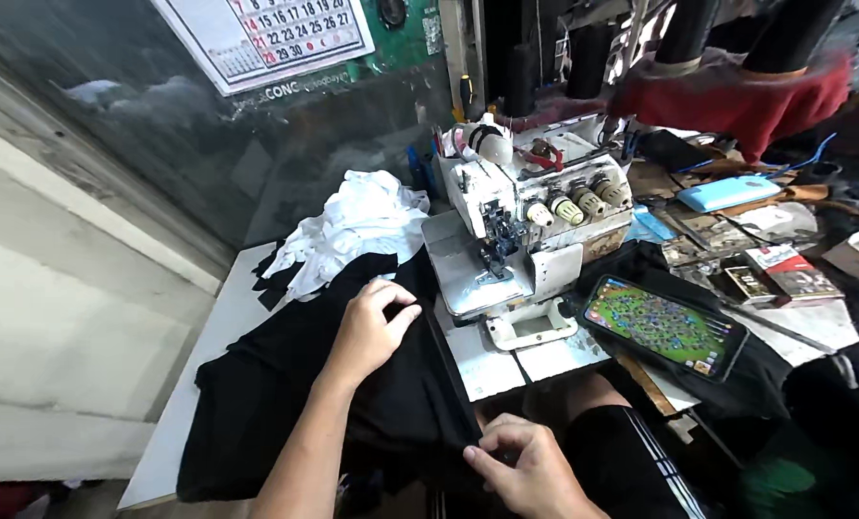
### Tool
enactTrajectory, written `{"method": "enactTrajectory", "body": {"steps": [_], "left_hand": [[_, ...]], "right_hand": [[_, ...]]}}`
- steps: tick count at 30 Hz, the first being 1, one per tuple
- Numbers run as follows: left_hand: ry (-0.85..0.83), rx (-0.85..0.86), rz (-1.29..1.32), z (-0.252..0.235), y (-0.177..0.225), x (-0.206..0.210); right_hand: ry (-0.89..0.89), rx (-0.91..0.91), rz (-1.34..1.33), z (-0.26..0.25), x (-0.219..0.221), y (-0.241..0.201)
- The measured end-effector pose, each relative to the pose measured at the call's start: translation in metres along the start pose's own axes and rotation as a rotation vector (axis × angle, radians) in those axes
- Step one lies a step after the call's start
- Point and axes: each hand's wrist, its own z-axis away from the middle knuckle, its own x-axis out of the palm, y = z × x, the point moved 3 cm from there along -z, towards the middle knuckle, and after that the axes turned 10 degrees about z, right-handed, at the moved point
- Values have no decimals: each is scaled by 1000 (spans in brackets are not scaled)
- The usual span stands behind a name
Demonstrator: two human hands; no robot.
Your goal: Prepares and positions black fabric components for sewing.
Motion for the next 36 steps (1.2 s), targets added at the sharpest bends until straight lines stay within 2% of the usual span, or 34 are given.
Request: {"method": "enactTrajectory", "body": {"steps": [7, 12, 16, 19, 24, 26, 28, 30, 32, 36], "left_hand": [[-17, -89, 311, 7, 10, -32], [-3, -126, 414, 14, 11, -36], [34, -85, 411, 13, 12, -38], [49, -99, 388, 12, 10, -41], [16, -154, 343, -10, -5, -63], [67, -130, 299, -36, 4, -77], [169, -60, 271, -69, 26, -84], [236, 38, 246, -95, 47, -73], [188, 108, 249, -109, 58, -44], [19, 96, 230, -91, 36, 27]], "right_hand": [[8, 100, 55, -6, -9, 7], [55, 76, 47, -9, -15, 8], [-76, 26, -49, -10, -19, -1], [-148, -61, -15, -12, -20, -10], [-278, -246, -149, -31, -2, -65], [-290, -295, -249, -50, -3, -99], [-228, -295, -298, -74, -14, -118], [-137, -232, -247, -90, -32, -112], [-78, -179, -208, -85, -52, -88], [-60, -55, -201, -43, -75, -22]]}}
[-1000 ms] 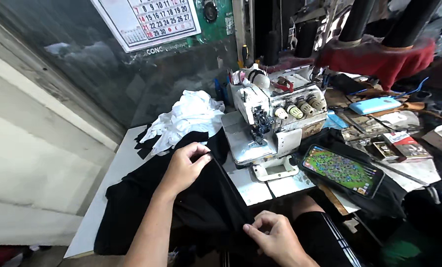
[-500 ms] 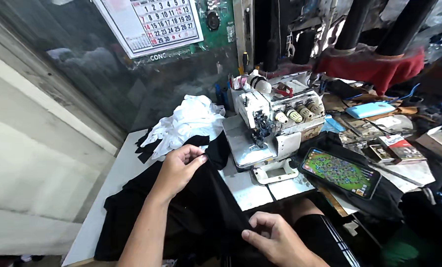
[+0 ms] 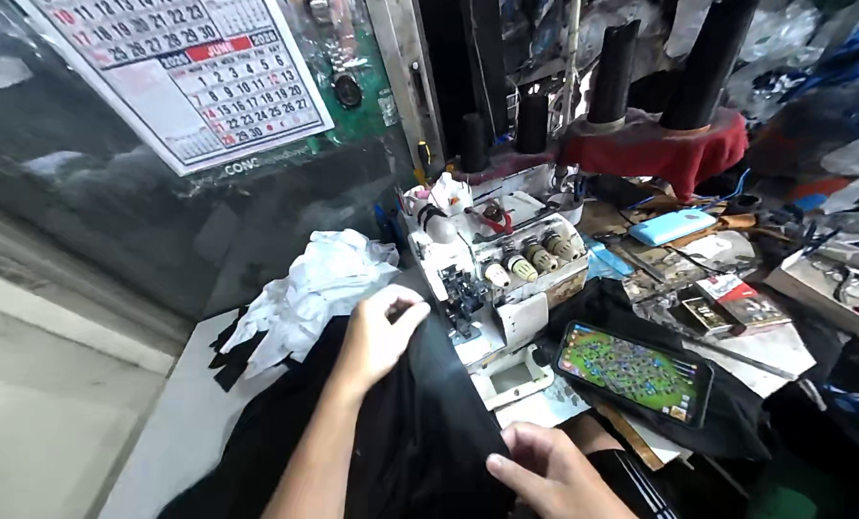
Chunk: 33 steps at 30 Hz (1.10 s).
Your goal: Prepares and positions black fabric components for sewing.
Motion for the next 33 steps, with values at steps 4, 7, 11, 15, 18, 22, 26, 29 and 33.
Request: {"method": "enactTrajectory", "body": {"steps": [4, 7, 11, 15, 18, 22, 26, 29, 33], "left_hand": [[-23, -32, -31, 14, -8, 14], [-37, -79, -47, 16, -4, 11], [-46, -108, -57, 13, 0, 14], [-33, -124, -86, 15, 2, 18], [-31, -128, -80, 16, 2, 19], [-48, -140, -70, 17, 4, 18], [-32, -153, -79, 17, 6, 19], [-43, -141, -135, 16, 7, 21], [-147, -182, -215, 7, 2, 16]], "right_hand": [[-40, 20, -48, 15, -7, 24], [-49, 17, -40, 12, -9, 22], [52, 11, 61, 12, -12, 16], [133, 135, 137, 20, -16, -12], [100, 84, 166, 24, -19, 2], [63, 20, 206, 24, -20, 10], [73, 45, 220, 24, -22, -1], [74, 97, 168, 26, -22, -7], [-15, -31, 58, 26, -28, 17]]}}
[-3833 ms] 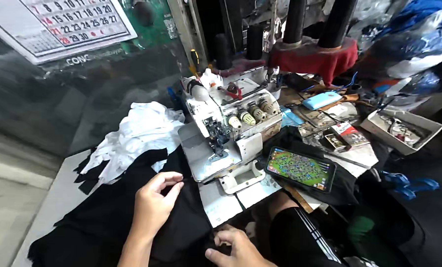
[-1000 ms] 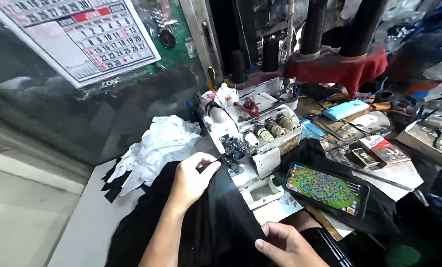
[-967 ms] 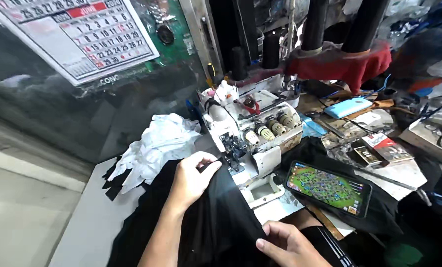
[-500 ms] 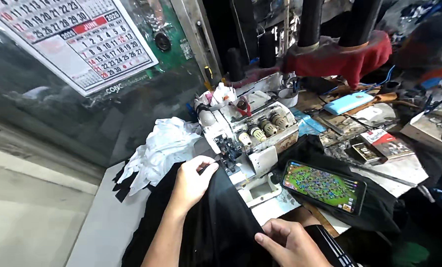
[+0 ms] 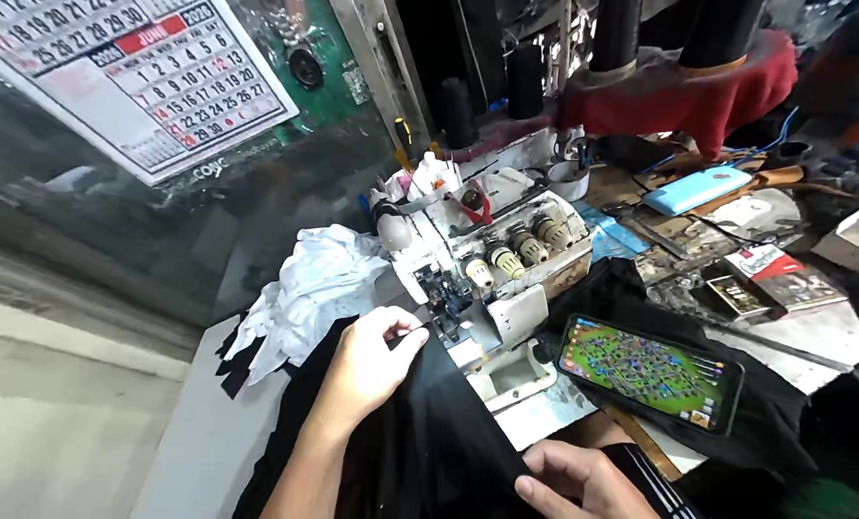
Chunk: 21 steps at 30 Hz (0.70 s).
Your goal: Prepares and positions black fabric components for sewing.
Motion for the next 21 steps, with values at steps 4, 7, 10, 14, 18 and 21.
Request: {"method": "enactTrajectory", "body": {"steps": [4, 7, 10, 14, 18, 21], "left_hand": [[47, -73, -83, -18, 5, 8], [241, -16, -220, -22, 11, 26], [302, 39, -241, -16, 3, 27], [261, 37, -185, -31, -8, 22], [236, 85, -134, -33, -32, -18], [162, 23, -54, 31, -79, -71]], "right_hand": [[101, 13, -95, -8, -7, -14], [239, 87, -90, -21, -6, -30], [151, 38, -127, -19, -6, -25], [160, 31, -143, -32, -4, -20], [148, 31, -225, -69, 0, -22], [94, -18, -309, -66, 3, -19]]}}
